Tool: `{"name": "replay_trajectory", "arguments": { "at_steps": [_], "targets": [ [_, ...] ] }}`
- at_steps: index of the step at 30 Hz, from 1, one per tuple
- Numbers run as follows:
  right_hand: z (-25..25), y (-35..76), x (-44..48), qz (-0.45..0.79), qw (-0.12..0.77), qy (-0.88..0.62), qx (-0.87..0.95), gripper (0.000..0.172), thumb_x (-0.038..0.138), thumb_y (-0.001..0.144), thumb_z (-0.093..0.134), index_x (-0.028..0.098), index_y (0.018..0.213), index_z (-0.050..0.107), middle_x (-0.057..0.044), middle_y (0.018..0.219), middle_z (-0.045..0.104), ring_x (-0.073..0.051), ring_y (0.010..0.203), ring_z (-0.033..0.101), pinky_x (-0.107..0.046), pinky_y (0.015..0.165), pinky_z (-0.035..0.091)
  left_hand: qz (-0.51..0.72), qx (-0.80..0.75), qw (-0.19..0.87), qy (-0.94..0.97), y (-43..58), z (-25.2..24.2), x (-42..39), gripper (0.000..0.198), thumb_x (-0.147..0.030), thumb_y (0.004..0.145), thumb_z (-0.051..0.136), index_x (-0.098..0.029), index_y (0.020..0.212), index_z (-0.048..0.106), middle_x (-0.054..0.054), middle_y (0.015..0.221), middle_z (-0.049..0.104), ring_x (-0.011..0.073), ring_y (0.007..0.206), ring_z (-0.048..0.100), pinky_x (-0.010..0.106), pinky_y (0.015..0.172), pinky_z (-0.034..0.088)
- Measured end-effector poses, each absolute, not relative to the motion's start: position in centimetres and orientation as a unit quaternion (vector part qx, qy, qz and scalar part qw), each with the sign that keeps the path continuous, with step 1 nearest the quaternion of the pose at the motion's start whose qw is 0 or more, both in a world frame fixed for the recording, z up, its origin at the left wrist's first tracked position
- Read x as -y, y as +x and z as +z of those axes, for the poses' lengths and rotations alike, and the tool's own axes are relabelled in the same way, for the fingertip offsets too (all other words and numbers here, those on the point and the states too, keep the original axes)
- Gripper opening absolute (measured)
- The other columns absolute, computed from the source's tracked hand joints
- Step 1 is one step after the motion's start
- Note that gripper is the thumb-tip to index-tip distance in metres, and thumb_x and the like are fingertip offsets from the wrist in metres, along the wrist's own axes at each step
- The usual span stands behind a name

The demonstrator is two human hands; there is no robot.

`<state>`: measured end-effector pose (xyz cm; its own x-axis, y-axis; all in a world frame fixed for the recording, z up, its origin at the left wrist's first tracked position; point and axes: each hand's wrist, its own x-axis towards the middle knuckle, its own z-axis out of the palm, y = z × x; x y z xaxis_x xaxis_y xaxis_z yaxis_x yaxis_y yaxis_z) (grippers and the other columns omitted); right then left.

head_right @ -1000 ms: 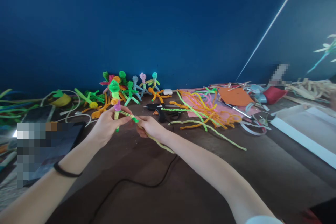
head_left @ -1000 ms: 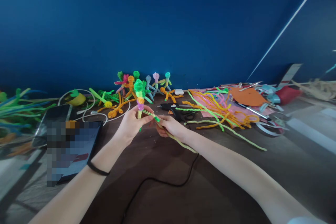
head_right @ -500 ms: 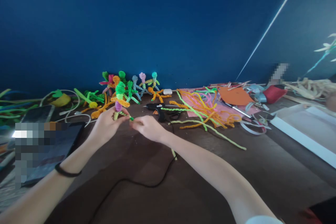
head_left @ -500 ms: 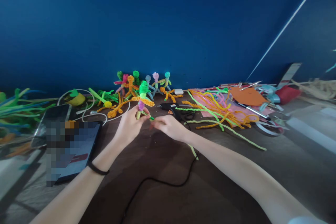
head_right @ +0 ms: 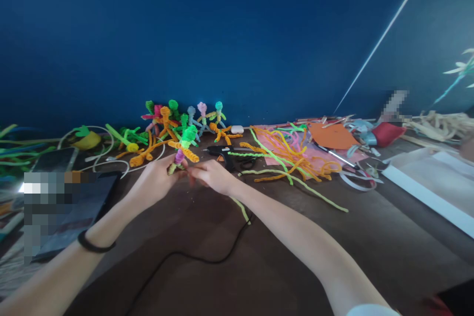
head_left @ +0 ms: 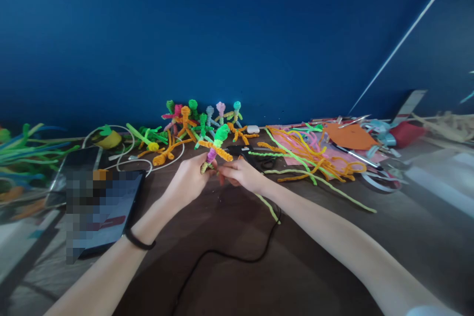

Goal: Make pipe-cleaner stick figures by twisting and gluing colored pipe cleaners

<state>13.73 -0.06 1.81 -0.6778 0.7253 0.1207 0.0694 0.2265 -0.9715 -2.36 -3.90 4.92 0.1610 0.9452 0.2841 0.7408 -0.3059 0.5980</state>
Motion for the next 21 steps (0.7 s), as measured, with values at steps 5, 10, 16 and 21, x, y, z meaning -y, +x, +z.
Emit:
{"name": "replay_trajectory", "arguments": {
  "at_steps": [5, 10, 16, 21],
  "targets": [
    [2.0, 13.6, -0.1, 0.673, 0.33, -0.278, 0.601, 0.028, 0.032, 0.076, 0.051, 0.014, 0.056, 0.047, 0.007, 0.043, 0.032, -0.002, 0.037, 0.018, -0.021, 0.039, 0.011, 0.341, -0.553, 0.245, 0.72, -2.4, 5.2, 3.7, 0.007, -0.025, 0.066, 0.059, -0.019, 0.067, 0.057, -0.003, 0.059, 0.054, 0.0121, 0.055, 0.046, 0.024, 0.055, 0.035],
    [1.8, 13.4, 0.0, 0.732, 0.336, -0.242, 0.541, 0.032, 0.04, 0.073, 0.057, 0.016, 0.06, 0.041, 0.009, 0.045, 0.027, -0.001, 0.036, 0.016, -0.019, 0.038, 0.008, 0.448, -0.515, 0.371, 0.63, -2.0, 5.6, 3.9, 0.016, -0.028, 0.062, 0.067, -0.018, 0.066, 0.055, -0.002, 0.062, 0.054, 0.0111, 0.057, 0.047, 0.023, 0.053, 0.035],
    [0.9, 12.3, 1.0, 0.746, 0.328, -0.217, 0.536, 0.036, 0.048, 0.073, 0.054, 0.016, 0.061, 0.041, 0.01, 0.041, 0.026, -0.002, 0.035, 0.018, -0.018, 0.035, 0.011, 0.517, -0.501, 0.413, 0.558, -1.7, 5.3, 4.0, 0.021, -0.028, 0.06, 0.069, -0.016, 0.07, 0.055, -0.002, 0.064, 0.054, 0.0089, 0.053, 0.046, 0.021, 0.045, 0.031],
    [0.4, 11.6, 1.6, 0.718, 0.335, -0.252, 0.556, 0.034, 0.046, 0.079, 0.046, 0.016, 0.063, 0.042, 0.01, 0.042, 0.026, -0.003, 0.036, 0.019, -0.018, 0.036, 0.014, 0.513, -0.569, 0.308, 0.564, -1.9, 4.9, 3.6, 0.018, -0.03, 0.062, 0.066, -0.016, 0.071, 0.057, -0.003, 0.058, 0.054, 0.009, 0.048, 0.042, 0.022, 0.045, 0.031]
  ]
}}
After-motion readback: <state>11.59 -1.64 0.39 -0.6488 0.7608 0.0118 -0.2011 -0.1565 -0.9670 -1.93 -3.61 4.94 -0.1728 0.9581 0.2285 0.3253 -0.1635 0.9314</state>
